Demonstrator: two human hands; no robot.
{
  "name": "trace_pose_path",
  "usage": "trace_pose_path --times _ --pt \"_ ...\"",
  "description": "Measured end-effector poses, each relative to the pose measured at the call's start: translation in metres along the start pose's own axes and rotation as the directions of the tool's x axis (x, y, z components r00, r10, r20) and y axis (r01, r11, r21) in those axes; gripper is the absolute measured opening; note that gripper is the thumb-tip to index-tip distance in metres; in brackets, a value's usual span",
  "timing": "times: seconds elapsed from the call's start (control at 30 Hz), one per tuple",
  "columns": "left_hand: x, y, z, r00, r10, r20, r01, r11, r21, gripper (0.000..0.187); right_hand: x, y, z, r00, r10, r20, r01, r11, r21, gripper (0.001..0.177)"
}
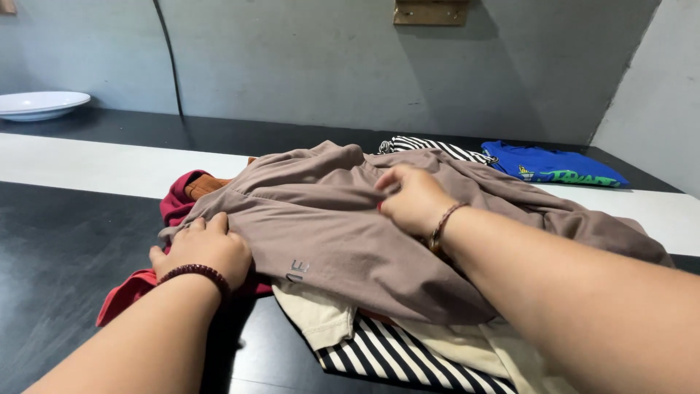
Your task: Folding a brown t-shirt on a table.
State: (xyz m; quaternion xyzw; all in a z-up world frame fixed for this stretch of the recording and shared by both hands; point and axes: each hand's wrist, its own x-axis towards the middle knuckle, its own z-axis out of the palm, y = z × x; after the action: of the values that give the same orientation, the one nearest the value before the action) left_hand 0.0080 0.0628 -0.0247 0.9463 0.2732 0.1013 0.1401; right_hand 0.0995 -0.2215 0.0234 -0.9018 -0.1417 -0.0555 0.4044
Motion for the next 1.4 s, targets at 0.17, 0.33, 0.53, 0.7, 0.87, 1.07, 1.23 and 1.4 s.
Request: trace_pose_path --times 0.17,0.33,0.53,0.7,0.87,1.07,1.23,1.4 --pt "-0.016 0.033 -0.040 0.987 -0.123 0.099 0.121 0.992 0.025 0.064 -0.003 -0.022 0.002 0.986 -0.007 0.165 0.030 0.990 -0.136 0.035" --pt "-0.038 0.058 -0.042 0.985 -0.168 0.044 0.170 0.984 -0.054 0.052 -0.006 -0.052 0.004 0.960 0.164 0.228 -0.171 0.985 0.012 0.040" --pt "-0.031 0.045 0.012 0.945 0.178 -0.273 -0.268 0.900 -0.343 0.044 0.019 -0.023 0.023 0.959 -0.183 0.218 0.148 0.975 0.165 0.039" --pt "-0.038 0.051 0.001 0.961 0.171 -0.216 -0.216 0.954 -0.206 0.053 -0.019 -0.063 0.014 0.993 -0.015 0.118 0.088 0.757 -0.647 0.043" --pt "-0.036 0.051 -0.003 0.978 0.169 -0.120 -0.189 0.966 -0.179 0.059 -0.052 -0.104 0.031 0.925 -0.141 0.353 0.363 0.604 -0.709 0.052" --pt "-0.020 0.046 -0.003 0.985 0.175 0.009 -0.174 0.984 -0.046 0.061 -0.085 -0.081 0.054 0.864 -0.202 0.461 0.458 0.696 -0.553 0.083" --pt "-0.018 0.052 -0.032 0.984 0.128 0.125 -0.133 0.991 0.029 0.067 -0.110 -0.093 0.015 0.922 0.140 0.362 0.128 0.770 -0.625 0.100" --pt "0.031 0.060 -0.007 0.985 -0.045 0.167 0.074 0.983 -0.166 0.066 -0.112 -0.076 0.015 0.935 0.103 0.339 0.121 0.807 -0.578 0.112"
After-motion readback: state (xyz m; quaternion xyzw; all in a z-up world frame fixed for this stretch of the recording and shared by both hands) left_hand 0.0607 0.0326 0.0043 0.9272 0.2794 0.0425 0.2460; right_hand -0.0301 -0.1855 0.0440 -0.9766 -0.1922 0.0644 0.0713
